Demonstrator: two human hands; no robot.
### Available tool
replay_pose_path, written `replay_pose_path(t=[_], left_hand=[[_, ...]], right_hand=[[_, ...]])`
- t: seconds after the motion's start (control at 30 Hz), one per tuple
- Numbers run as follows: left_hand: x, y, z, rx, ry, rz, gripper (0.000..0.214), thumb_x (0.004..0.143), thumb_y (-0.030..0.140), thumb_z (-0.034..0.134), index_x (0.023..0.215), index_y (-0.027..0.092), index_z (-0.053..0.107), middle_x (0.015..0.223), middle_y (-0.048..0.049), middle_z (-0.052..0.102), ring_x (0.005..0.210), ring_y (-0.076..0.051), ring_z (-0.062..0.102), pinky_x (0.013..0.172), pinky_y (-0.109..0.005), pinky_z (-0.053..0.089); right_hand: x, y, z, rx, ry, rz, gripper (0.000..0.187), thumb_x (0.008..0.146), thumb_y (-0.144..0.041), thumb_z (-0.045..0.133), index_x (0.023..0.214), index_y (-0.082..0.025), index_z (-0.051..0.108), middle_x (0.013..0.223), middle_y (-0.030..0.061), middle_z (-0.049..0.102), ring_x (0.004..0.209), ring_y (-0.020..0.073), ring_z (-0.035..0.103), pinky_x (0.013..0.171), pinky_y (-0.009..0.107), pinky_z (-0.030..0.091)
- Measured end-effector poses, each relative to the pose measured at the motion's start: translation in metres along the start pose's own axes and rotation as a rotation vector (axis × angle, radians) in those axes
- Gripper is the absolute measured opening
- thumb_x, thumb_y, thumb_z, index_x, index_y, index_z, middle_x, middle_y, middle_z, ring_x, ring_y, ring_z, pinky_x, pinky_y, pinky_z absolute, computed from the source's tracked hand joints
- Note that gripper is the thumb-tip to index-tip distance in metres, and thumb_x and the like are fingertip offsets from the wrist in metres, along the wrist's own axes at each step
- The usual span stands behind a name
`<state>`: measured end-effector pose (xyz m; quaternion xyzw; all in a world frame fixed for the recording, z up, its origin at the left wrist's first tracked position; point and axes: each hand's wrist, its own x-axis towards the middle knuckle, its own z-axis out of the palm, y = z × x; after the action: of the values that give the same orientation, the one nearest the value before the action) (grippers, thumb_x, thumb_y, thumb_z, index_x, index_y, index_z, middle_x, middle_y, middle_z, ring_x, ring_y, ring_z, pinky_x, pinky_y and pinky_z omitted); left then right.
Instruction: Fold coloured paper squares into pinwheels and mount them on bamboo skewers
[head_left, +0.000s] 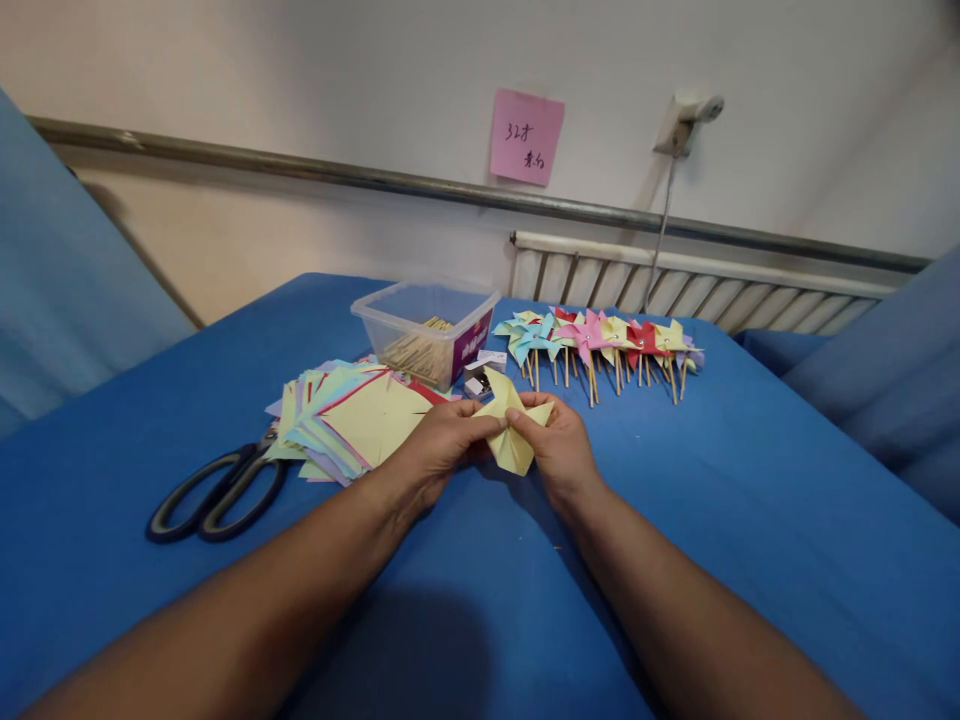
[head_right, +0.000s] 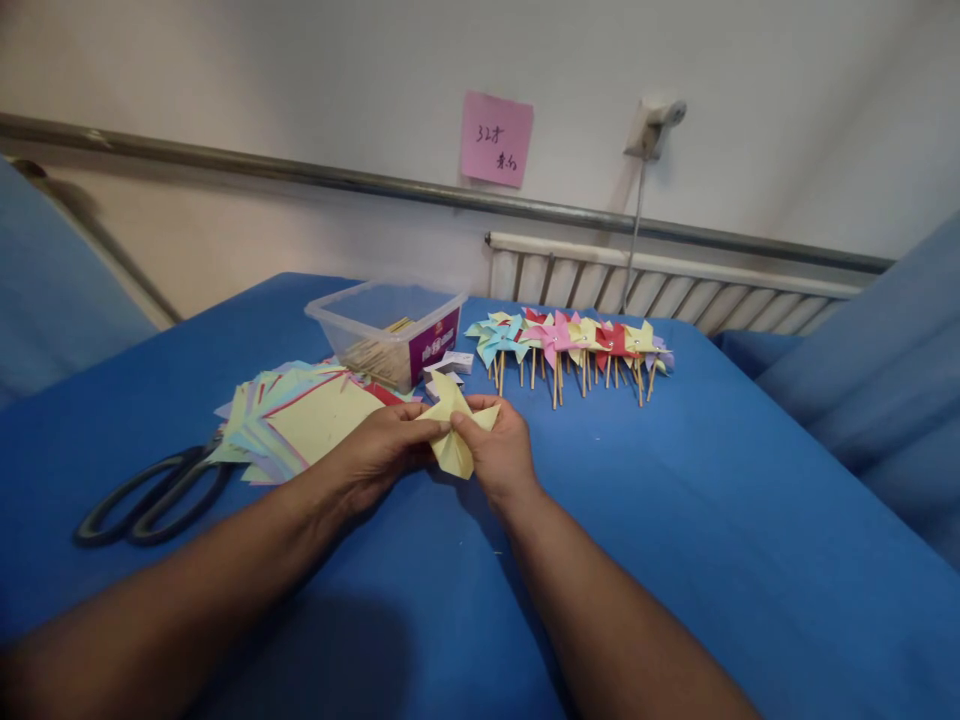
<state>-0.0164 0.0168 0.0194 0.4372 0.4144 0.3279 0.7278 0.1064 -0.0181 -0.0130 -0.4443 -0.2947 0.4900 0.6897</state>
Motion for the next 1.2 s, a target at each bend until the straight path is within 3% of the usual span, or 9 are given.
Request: replay_pose_path(t=[0.13, 0.37, 0.6, 0.97, 1.07, 1.2], left_hand=[[-0.005, -0.005, 0.005, -0.111, 0.003, -0.025, 0.016, 0.064, 0.018, 0.073, 0.079, 0.015, 0.068, 0.073, -0.0033, 0.069, 0.069, -0.016, 0.063, 0.068, -0.027, 0.049], [-0.007, -0.009, 0.01, -0.283, -0.01, -0.029, 0.023, 0.068, 0.014, 0.071, 0.091, 0.014, 0.069, 0.081, -0.0057, 0.07, 0.071, -0.016, 0.064, 0.068, -0.028, 0.051], [-0.005, -0.013, 0.011, -0.234, 0.039, 0.055, 0.014, 0.063, 0.018, 0.074, 0.074, 0.012, 0.068, 0.07, -0.0044, 0.068, 0.067, -0.016, 0.062, 0.065, -0.028, 0.049], [-0.006, -0.011, 0.01, -0.143, 0.142, 0.072, 0.019, 0.06, 0.021, 0.076, 0.072, 0.009, 0.068, 0.068, -0.0061, 0.069, 0.063, -0.017, 0.063, 0.062, -0.028, 0.047], [-0.004, -0.005, 0.006, -0.188, 0.143, 0.086, 0.019, 0.059, 0.019, 0.076, 0.073, 0.009, 0.068, 0.071, -0.0073, 0.07, 0.065, -0.018, 0.064, 0.063, -0.029, 0.049], [0.004, 0.006, -0.004, -0.267, 0.133, 0.091, 0.021, 0.06, 0.014, 0.074, 0.08, 0.009, 0.068, 0.075, -0.008, 0.071, 0.068, -0.02, 0.066, 0.066, -0.03, 0.052]], right_hand=[[-0.001, 0.002, 0.002, 0.108, 0.074, -0.01, 0.037, 0.06, -0.028, 0.079, 0.087, -0.017, 0.057, 0.072, -0.0008, 0.068, 0.057, 0.0129, 0.062, 0.059, 0.027, 0.051], [-0.003, 0.003, 0.004, 0.162, 0.119, -0.022, 0.037, 0.061, -0.028, 0.079, 0.089, -0.018, 0.057, 0.075, 0.0003, 0.069, 0.06, 0.014, 0.064, 0.061, 0.029, 0.053], [-0.005, 0.007, 0.005, 0.143, 0.085, -0.035, 0.033, 0.065, -0.029, 0.077, 0.088, -0.018, 0.056, 0.076, -0.0005, 0.069, 0.061, 0.0132, 0.064, 0.06, 0.028, 0.052], [-0.007, 0.004, 0.005, 0.105, 0.04, -0.012, 0.036, 0.063, -0.031, 0.078, 0.088, -0.018, 0.055, 0.073, -0.0006, 0.066, 0.057, 0.0134, 0.061, 0.056, 0.028, 0.05], [-0.006, 0.002, 0.003, 0.073, 0.012, -0.063, 0.034, 0.07, -0.033, 0.073, 0.094, -0.019, 0.054, 0.071, -0.0022, 0.063, 0.06, 0.0129, 0.06, 0.059, 0.027, 0.049], [-0.008, -0.001, 0.004, -0.05, 0.079, -0.193, 0.033, 0.075, -0.03, 0.065, 0.103, -0.021, 0.051, 0.076, -0.0022, 0.061, 0.066, 0.0118, 0.059, 0.066, 0.027, 0.048]])
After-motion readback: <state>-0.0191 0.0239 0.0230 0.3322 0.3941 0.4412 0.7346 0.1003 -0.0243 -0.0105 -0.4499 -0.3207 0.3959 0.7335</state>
